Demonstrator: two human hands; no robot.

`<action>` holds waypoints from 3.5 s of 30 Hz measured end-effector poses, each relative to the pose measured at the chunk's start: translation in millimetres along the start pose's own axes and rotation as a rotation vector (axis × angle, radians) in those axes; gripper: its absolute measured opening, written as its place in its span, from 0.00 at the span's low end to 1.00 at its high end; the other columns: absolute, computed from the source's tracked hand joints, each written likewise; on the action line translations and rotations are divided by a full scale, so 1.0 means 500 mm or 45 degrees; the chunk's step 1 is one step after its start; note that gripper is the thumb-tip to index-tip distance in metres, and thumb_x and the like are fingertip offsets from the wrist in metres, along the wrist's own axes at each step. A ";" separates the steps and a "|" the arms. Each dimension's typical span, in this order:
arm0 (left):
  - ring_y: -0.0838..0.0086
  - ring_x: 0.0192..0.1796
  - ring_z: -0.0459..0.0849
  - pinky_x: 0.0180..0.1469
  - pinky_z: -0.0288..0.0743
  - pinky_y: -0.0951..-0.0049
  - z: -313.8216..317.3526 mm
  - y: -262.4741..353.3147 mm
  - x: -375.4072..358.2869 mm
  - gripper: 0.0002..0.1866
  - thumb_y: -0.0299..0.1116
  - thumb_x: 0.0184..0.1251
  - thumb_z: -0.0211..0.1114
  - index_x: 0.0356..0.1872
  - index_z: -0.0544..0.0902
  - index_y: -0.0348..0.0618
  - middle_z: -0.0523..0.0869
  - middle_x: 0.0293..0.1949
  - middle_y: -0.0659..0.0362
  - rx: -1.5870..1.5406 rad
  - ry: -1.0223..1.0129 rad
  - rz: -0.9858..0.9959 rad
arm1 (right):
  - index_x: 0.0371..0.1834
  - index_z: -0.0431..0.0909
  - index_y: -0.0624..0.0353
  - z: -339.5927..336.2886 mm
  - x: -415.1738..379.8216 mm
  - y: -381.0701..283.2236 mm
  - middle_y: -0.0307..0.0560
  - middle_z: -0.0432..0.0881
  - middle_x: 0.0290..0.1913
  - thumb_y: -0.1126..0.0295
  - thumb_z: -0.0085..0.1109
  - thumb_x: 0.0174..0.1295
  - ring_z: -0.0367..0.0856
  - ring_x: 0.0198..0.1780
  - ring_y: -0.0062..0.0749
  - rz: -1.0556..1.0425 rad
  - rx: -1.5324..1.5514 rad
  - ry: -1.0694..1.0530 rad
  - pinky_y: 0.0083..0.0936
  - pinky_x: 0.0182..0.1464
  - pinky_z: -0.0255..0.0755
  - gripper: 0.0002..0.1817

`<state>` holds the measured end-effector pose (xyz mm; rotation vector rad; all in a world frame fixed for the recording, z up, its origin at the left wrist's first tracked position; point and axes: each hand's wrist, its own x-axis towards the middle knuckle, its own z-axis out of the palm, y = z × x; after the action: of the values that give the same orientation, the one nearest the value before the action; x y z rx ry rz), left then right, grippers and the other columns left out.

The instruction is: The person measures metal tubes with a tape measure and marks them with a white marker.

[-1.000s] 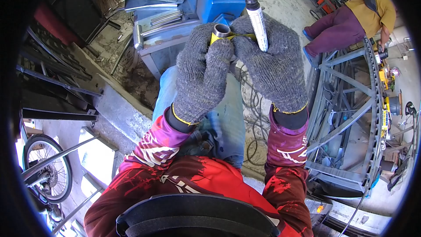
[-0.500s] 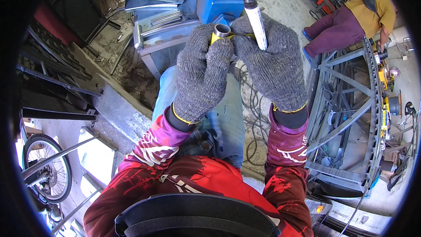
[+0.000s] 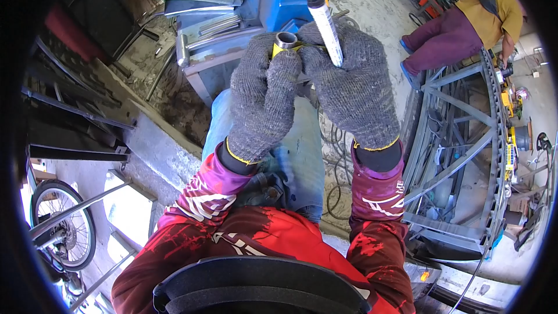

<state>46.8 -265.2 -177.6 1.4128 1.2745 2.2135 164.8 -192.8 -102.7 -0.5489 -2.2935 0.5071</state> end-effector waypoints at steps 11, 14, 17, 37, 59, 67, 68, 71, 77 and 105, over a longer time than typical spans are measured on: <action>0.76 0.30 0.77 0.32 0.70 0.72 -0.013 0.007 -0.010 0.11 0.34 0.79 0.56 0.46 0.79 0.36 0.81 0.29 0.57 -0.173 0.001 -0.237 | 0.42 0.84 0.59 0.010 0.010 -0.013 0.55 0.83 0.36 0.66 0.65 0.62 0.83 0.38 0.54 -0.020 -0.076 -0.048 0.45 0.42 0.76 0.10; 0.77 0.29 0.75 0.32 0.69 0.72 -0.009 -0.005 -0.009 0.11 0.35 0.80 0.55 0.46 0.79 0.36 0.80 0.29 0.58 -0.152 0.003 -0.141 | 0.43 0.83 0.59 0.021 0.002 -0.003 0.55 0.84 0.36 0.66 0.66 0.60 0.83 0.37 0.54 0.059 0.054 0.051 0.45 0.40 0.77 0.12; 0.79 0.29 0.74 0.31 0.68 0.73 -0.002 -0.016 -0.009 0.10 0.34 0.80 0.55 0.47 0.78 0.36 0.79 0.29 0.60 -0.172 0.011 -0.070 | 0.45 0.83 0.59 0.018 -0.003 0.006 0.55 0.84 0.37 0.66 0.67 0.60 0.84 0.38 0.53 0.045 0.020 0.051 0.44 0.40 0.77 0.13; 0.87 0.27 0.74 0.26 0.66 0.84 0.011 -0.012 -0.014 0.09 0.33 0.79 0.59 0.51 0.77 0.40 0.79 0.31 0.64 -0.099 -0.026 -0.065 | 0.41 0.84 0.63 -0.009 -0.013 0.000 0.50 0.81 0.29 0.70 0.67 0.60 0.81 0.29 0.34 0.165 0.149 0.141 0.32 0.33 0.73 0.10; 0.66 0.32 0.82 0.36 0.75 0.66 0.019 0.012 -0.006 0.10 0.28 0.71 0.64 0.48 0.79 0.35 0.81 0.34 0.50 -0.166 -0.045 -0.155 | 0.47 0.85 0.66 -0.025 -0.011 0.014 0.45 0.88 0.40 0.79 0.67 0.62 0.86 0.42 0.25 0.163 0.266 0.038 0.24 0.45 0.81 0.11; 0.54 0.37 0.84 0.42 0.77 0.61 0.021 0.012 -0.003 0.10 0.29 0.71 0.62 0.47 0.81 0.33 0.83 0.38 0.45 -0.042 0.030 0.023 | 0.48 0.85 0.66 -0.024 -0.015 0.017 0.46 0.88 0.40 0.78 0.67 0.63 0.87 0.41 0.25 0.208 0.316 0.034 0.23 0.44 0.82 0.11; 0.54 0.37 0.84 0.42 0.77 0.61 0.020 0.013 -0.003 0.10 0.29 0.71 0.62 0.47 0.81 0.33 0.83 0.38 0.45 -0.042 0.031 0.022 | 0.48 0.85 0.66 -0.025 -0.015 0.017 0.46 0.88 0.40 0.78 0.67 0.63 0.87 0.41 0.25 0.208 0.316 0.033 0.23 0.44 0.82 0.11; 0.52 0.38 0.84 0.42 0.77 0.60 0.018 0.013 -0.002 0.10 0.29 0.70 0.62 0.46 0.80 0.32 0.83 0.38 0.44 -0.027 0.023 0.043 | 0.48 0.85 0.66 -0.026 -0.016 0.015 0.47 0.88 0.40 0.78 0.67 0.63 0.87 0.41 0.25 0.247 0.347 0.006 0.23 0.44 0.82 0.11; 0.51 0.38 0.84 0.41 0.77 0.59 0.016 0.015 -0.005 0.11 0.29 0.70 0.62 0.46 0.80 0.32 0.83 0.38 0.43 -0.019 0.022 0.027 | 0.48 0.85 0.67 -0.030 -0.010 -0.002 0.47 0.88 0.40 0.78 0.68 0.62 0.87 0.40 0.25 0.225 0.302 -0.012 0.23 0.44 0.82 0.11; 0.76 0.37 0.80 0.38 0.76 0.73 0.021 0.002 -0.019 0.13 0.29 0.76 0.58 0.54 0.77 0.32 0.82 0.42 0.53 0.033 0.051 0.145 | 0.53 0.84 0.63 -0.041 -0.015 -0.007 0.47 0.86 0.49 0.78 0.67 0.62 0.86 0.49 0.31 0.294 0.309 -0.113 0.26 0.51 0.79 0.15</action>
<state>60.2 -265.6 -181.2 1.4932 1.2691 2.3178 183.4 -195.4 -91.5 -0.6840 -2.2195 0.9251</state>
